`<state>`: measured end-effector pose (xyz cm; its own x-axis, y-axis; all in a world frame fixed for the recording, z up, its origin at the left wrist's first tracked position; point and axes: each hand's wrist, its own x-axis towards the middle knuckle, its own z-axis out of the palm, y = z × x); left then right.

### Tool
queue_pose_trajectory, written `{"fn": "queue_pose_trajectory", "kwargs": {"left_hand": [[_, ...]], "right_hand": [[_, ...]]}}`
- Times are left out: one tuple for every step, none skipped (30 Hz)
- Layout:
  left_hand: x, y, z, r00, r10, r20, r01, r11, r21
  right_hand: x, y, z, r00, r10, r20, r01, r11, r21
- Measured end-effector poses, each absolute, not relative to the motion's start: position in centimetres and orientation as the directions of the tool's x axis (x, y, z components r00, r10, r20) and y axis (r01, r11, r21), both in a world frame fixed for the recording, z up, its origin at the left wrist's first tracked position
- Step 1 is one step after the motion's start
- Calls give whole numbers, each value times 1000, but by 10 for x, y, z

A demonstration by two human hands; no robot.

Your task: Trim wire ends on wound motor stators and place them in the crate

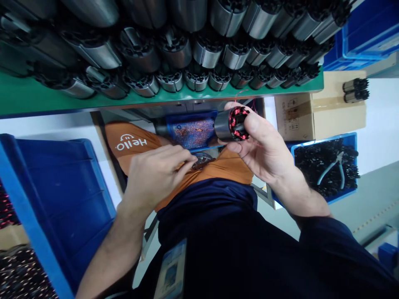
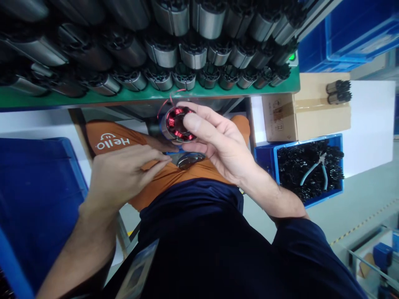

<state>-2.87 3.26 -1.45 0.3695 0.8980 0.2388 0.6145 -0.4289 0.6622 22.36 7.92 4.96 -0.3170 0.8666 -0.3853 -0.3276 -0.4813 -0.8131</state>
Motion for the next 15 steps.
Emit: {"fn": "queue_pose_trajectory", "kwargs": {"left_hand": [[-28, 32, -19, 315, 930, 191, 614, -353, 706], [-26, 32, -19, 231, 953, 196, 575, -296, 762], [-24, 32, -16, 132, 966, 221, 504, -257, 824], [-21, 32, -10, 22, 967, 253, 409, -240, 881], [-18, 33, -1, -66, 953, 297, 328, -260, 908], [-15, 34, 8, -117, 934, 339, 277, -297, 914], [-11, 35, 17, -134, 917, 377, 243, -338, 909], [-8, 36, 25, -137, 909, 394, 219, -360, 907], [-5, 37, 32, -135, 913, 384, 207, -353, 912], [-2, 37, 35, -138, 921, 365, 197, -336, 921], [0, 38, 35, -133, 934, 332, 179, -306, 935], [2, 38, 32, -118, 949, 293, 147, -275, 950], [3, 38, 26, -88, 962, 260, 98, -251, 963], [3, 38, 17, -43, 974, 222, 36, -221, 975], [3, 38, 7, -2, 982, 191, -29, -191, 981]], "right_hand": [[223, 77, 48, -296, 885, -359, -315, -445, -838], [222, 75, 46, -282, 900, -332, -303, -411, -860], [221, 73, 44, -270, 912, -310, -289, -384, -877], [219, 71, 43, -263, 919, -294, -271, -363, -892], [217, 70, 41, -257, 925, -281, -252, -345, -904], [216, 68, 39, -253, 928, -275, -231, -333, -914], [214, 67, 38, -246, 932, -267, -210, -321, -924], [213, 66, 36, -246, 934, -259, -192, -309, -931], [212, 65, 34, -250, 936, -249, -179, -298, -938], [211, 65, 33, -257, 936, -241, -170, -290, -942], [211, 65, 32, -266, 934, -238, -164, -287, -944], [212, 65, 31, -279, 929, -242, -161, -294, -942], [213, 65, 30, -292, 923, -252, -161, -307, -938], [215, 65, 30, -305, 915, -264, -162, -323, -932], [217, 65, 30, -319, 907, -275, -164, -339, -926]]}}
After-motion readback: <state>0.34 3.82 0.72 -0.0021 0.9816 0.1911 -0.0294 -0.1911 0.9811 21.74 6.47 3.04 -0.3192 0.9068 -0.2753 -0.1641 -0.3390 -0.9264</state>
